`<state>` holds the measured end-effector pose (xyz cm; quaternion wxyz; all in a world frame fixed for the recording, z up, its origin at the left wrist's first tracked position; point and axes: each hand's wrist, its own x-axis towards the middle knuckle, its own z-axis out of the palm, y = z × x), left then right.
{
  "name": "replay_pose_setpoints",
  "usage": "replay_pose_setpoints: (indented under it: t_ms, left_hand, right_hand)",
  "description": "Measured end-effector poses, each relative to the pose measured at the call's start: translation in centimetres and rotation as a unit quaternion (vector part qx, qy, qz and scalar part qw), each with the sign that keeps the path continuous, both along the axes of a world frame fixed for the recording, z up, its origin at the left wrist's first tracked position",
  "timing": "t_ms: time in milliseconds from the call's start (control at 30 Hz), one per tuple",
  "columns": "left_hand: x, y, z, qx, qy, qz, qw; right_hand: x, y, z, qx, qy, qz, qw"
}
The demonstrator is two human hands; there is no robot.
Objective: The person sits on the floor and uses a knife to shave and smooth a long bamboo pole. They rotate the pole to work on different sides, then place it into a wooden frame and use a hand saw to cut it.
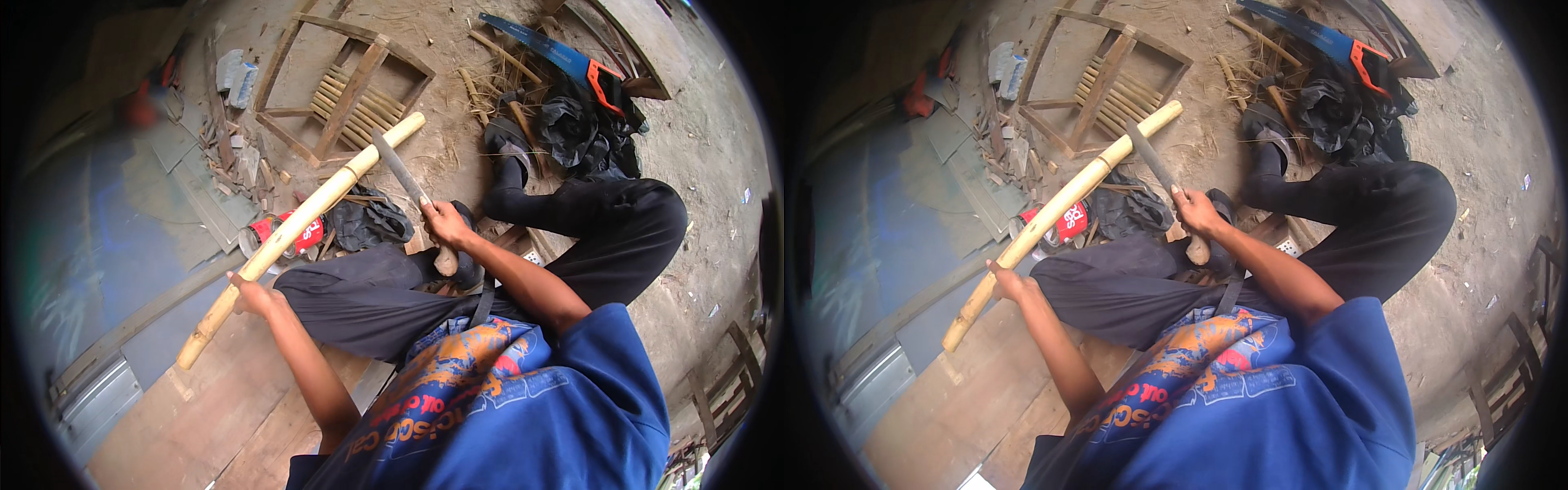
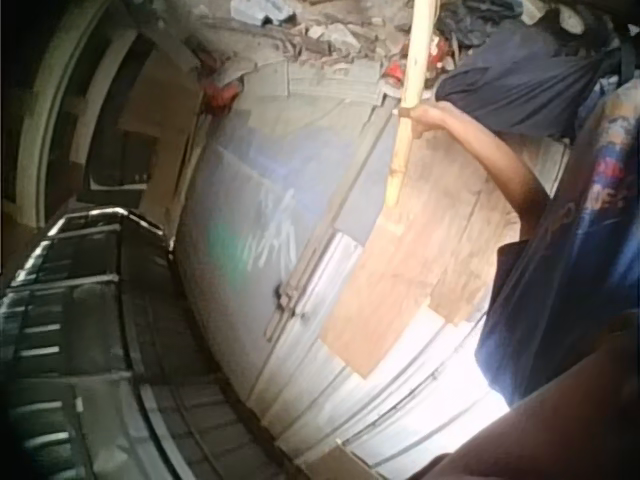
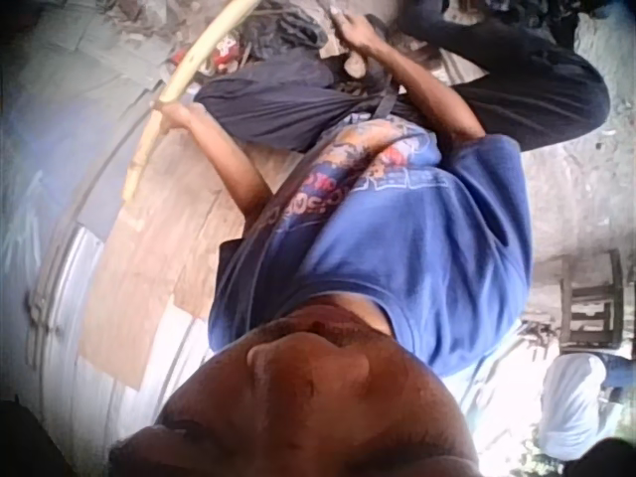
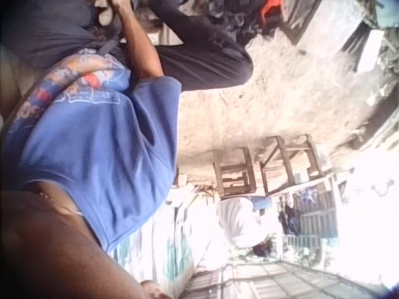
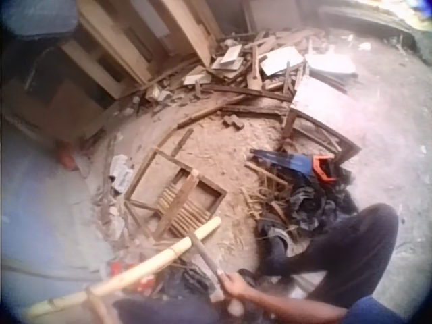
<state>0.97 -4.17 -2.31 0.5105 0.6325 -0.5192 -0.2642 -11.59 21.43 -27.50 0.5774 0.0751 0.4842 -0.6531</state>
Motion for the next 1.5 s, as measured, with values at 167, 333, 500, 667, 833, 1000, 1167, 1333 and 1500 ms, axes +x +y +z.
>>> replay_pose_setpoints:
  t_ms: [167,333,500,667,833,1000,1167,1333,1500]
  left_hand:
    - [-0.6,-0.3,0.2,-0.01,0.028,-0.016,0.999]
    - [-1.3,0.5,0.5,0.017,0.093,-0.019,0.995]
    - [-2.5,0.5,1.2,0.015,0.119,-0.097,0.988]
    - [-2.2,0.2,0.7,-0.068,0.134,-0.09,0.984]
    - [-1.1,-0.5,0.1,-0.096,0.185,-0.137,0.968]
    - [-4.5,2.2,2.2,-0.093,0.185,-0.155,0.966]
    - [-2.6,1.9,1.0,-0.109,0.214,-0.191,0.952]
    - [-1.0,0.2,0.6,-0.117,0.273,-0.255,0.92]
    - [-2.5,2.6,1.6,-0.098,0.364,-0.308,0.873]
  right_hand:
    - [-0.5,0.7,0.0,-0.047,0.05,0.053,0.996]
    - [-0.2,1.4,0.7,-0.011,0.063,0.086,0.994]
    - [-1.4,0.7,-1.5,-0.016,0.02,-0.008,1.0]
    - [-0.8,0.5,1.3,-0.088,0.061,0.104,0.989]
    - [0.3,0.2,1.7,-0.066,0.031,0.068,0.995]
    - [-0.5,-0.1,0.2,-0.033,0.008,-0.001,0.999]
    - [-0.5,0.5,1.2,-0.044,-0.009,0.03,0.999]
    - [0.6,0.5,2.8,-0.092,0.072,0.073,0.99]
    - [-1.2,0.4,0.2,-0.016,-0.048,-0.059,0.997]
